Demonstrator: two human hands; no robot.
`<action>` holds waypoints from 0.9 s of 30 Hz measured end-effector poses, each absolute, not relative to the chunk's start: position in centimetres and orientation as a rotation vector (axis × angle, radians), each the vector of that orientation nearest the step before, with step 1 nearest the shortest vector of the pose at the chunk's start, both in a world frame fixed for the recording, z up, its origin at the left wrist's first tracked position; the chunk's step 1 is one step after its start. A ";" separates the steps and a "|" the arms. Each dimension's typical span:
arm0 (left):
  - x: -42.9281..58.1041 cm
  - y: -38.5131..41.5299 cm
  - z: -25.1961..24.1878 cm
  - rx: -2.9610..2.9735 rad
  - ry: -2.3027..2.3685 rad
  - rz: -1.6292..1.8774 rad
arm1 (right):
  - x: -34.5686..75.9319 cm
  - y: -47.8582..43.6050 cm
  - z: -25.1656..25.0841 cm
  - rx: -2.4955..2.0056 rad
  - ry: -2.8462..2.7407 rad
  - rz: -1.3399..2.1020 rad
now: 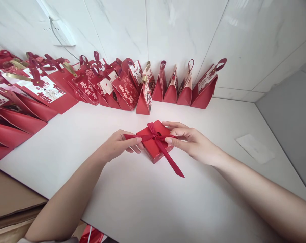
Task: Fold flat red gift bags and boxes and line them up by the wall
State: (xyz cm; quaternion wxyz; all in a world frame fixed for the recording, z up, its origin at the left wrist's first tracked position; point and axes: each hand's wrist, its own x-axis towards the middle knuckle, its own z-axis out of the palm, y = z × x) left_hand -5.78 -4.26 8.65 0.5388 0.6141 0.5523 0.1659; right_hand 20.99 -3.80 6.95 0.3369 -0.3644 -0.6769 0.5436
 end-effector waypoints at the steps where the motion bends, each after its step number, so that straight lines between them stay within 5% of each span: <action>1: -5.9 -4.3 8.7 1.482 1.293 0.398 | 21.0 -3.7 7.0 -0.943 -1.745 1.447; 27: -8.1 -3.1 8.8 1.640 0.788 0.121 | 21.2 -2.4 6.4 -0.810 -1.748 1.658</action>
